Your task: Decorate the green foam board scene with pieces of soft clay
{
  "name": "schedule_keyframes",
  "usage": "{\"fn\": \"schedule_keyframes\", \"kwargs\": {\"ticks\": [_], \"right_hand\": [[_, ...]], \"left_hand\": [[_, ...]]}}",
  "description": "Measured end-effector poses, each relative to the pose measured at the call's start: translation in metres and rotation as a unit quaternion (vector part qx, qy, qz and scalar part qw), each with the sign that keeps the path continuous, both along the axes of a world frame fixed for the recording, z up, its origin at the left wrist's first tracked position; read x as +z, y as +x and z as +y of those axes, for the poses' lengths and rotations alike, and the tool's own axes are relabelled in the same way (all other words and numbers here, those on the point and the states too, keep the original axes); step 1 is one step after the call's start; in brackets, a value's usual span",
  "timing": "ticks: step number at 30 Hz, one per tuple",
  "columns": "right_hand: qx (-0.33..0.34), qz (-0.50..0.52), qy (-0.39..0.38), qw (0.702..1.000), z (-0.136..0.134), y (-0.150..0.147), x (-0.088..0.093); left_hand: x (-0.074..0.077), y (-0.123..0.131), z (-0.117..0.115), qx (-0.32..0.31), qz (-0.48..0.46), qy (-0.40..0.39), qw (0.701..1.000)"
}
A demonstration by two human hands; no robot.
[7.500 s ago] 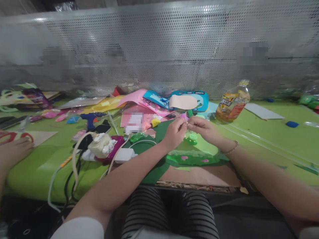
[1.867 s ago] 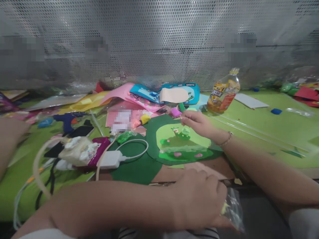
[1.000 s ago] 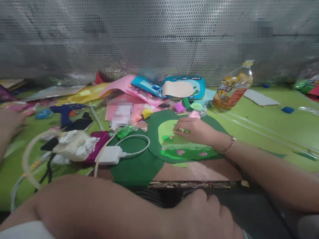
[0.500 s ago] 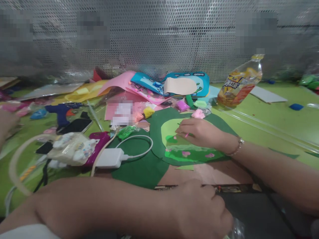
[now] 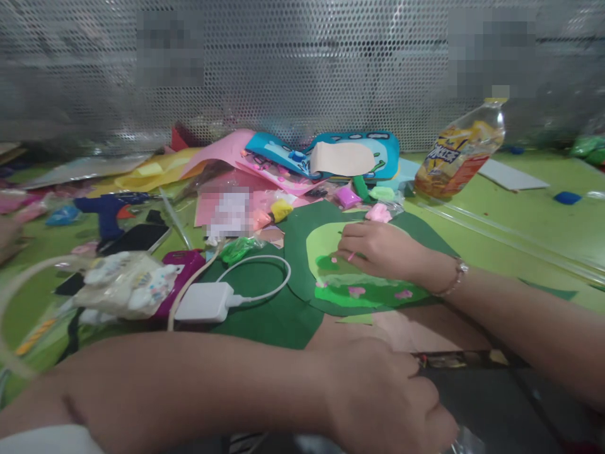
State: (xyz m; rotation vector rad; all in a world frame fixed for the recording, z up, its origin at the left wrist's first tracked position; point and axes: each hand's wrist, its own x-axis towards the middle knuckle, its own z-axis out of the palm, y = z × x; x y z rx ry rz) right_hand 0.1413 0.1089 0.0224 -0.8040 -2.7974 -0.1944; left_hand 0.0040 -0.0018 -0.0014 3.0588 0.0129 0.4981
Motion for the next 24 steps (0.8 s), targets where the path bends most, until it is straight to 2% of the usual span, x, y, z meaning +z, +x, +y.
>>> {"fn": "schedule_keyframes", "kwargs": {"ticks": [5,14,21,24], "right_hand": [[0.031,-0.019,-0.005,0.999,0.0003,-0.0017,-0.0025],[0.059,0.018,-0.057,0.996,0.0079,0.0043,-0.008],[0.031,-0.028,0.018,0.999,0.0042,0.0043,-0.0017],[0.017,-0.016,0.021,1.0,0.0038,0.0046,-0.001]], "left_hand": [[-0.0019,0.0002,0.0003,0.004,0.009,-0.011,1.0],[-0.0001,0.0013,0.0005,0.009,-0.002,-0.035,0.999],[-0.0031,0.0014,-0.0003,0.002,-0.02,-0.028,0.999],[-0.0059,0.0012,0.0001,0.002,-0.042,-0.024,0.999]]}}
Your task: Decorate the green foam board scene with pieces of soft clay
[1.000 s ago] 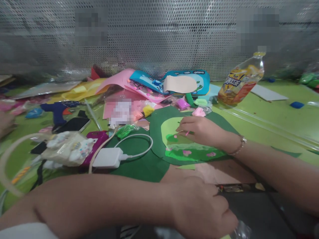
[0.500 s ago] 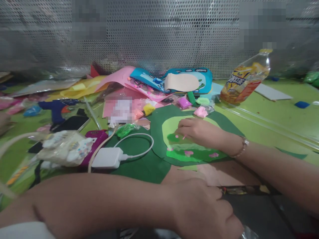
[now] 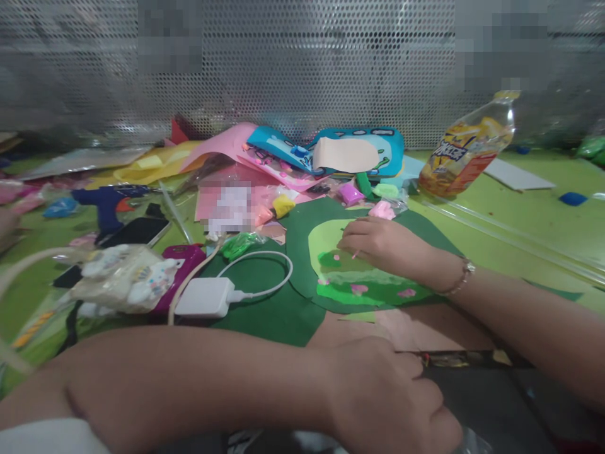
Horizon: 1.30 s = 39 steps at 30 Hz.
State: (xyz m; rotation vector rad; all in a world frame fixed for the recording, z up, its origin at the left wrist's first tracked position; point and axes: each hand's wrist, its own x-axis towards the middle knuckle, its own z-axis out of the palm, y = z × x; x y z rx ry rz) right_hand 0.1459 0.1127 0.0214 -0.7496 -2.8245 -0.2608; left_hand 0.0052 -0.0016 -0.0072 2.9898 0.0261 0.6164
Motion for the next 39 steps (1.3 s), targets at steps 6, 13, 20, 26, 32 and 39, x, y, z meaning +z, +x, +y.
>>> {"fn": "schedule_keyframes", "kwargs": {"ticks": [6,13,20,26,32,39], "right_hand": [[0.012,0.005,-0.014,1.0,0.0,-0.0024,-0.0027],[0.022,-0.006,-0.001,1.0,-0.0013,-0.0057,-0.0042],[0.031,-0.02,0.014,0.999,-0.0024,-0.006,-0.0056],[0.034,-0.036,0.018,0.999,-0.0042,-0.0062,-0.0051],[0.042,-0.06,0.033,0.997,-0.0063,-0.0073,-0.0047],[0.044,-0.07,0.011,0.996,-0.0065,-0.007,-0.0057]], "left_hand": [[-0.0024,0.0003,-0.0022,0.014,-0.042,0.041,0.998],[-0.0063,0.0001,-0.0038,0.017,-0.068,0.053,0.996],[-0.0037,0.0006,-0.003,0.014,-0.051,0.054,0.997],[0.0009,0.0004,-0.0025,0.009,-0.021,0.049,0.999],[-0.0021,0.0002,-0.004,0.015,-0.022,0.048,0.998],[-0.0039,-0.0001,-0.0034,0.015,-0.045,0.05,0.998]]}}
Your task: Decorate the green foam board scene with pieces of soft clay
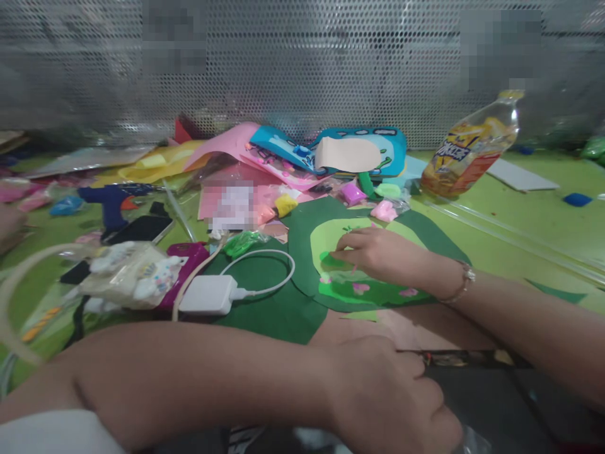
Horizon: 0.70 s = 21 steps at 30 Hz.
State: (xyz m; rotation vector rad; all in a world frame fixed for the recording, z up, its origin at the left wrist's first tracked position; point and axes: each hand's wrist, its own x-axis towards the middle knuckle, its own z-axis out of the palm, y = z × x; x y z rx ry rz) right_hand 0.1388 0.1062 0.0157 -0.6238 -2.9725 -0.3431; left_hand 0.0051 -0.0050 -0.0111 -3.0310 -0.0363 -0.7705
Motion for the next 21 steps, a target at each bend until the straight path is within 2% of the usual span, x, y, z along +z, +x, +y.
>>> {"fn": "schedule_keyframes", "kwargs": {"ticks": [10,21], "right_hand": [[-0.011,0.056,-0.053,0.997,0.0014,0.0044,0.0012],[-0.038,0.058,-0.036,0.997,0.0003,0.0011,0.0028]], "left_hand": [[0.003,-0.0004,0.0001,-0.005,0.018,0.001,1.0],[0.0048,0.0019,0.0015,-0.011,0.036,-0.013,0.999]]}}
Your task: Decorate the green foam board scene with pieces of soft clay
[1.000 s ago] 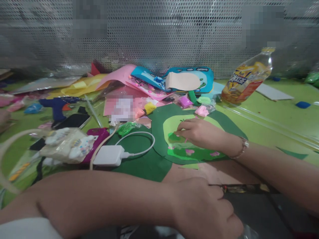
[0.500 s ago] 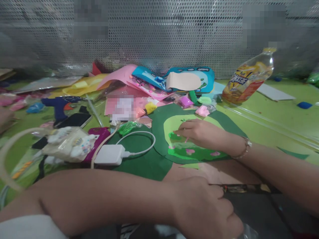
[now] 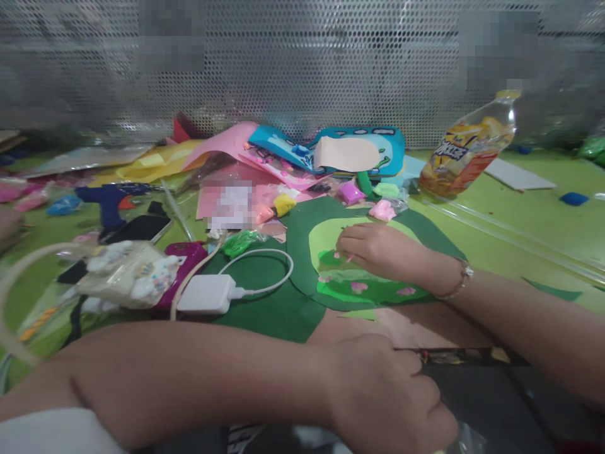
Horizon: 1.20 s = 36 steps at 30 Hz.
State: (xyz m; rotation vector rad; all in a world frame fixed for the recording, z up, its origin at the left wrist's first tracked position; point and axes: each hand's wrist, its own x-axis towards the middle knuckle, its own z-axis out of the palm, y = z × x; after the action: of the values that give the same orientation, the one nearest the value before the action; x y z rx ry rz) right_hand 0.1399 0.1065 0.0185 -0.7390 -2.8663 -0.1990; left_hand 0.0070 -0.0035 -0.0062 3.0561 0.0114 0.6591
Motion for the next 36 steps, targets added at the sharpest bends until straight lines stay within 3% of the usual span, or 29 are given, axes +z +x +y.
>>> {"fn": "schedule_keyframes", "kwargs": {"ticks": [27,36], "right_hand": [[0.022,0.005,-0.001,1.0,0.0005,0.0024,-0.0001],[-0.008,0.013,-0.026,1.0,-0.0038,0.0034,0.0065]], "left_hand": [[-0.0012,-0.0003,-0.0009,0.008,0.012,-0.01,1.0],[-0.0016,-0.0012,-0.0005,-0.001,0.015,-0.009,1.0]]}}
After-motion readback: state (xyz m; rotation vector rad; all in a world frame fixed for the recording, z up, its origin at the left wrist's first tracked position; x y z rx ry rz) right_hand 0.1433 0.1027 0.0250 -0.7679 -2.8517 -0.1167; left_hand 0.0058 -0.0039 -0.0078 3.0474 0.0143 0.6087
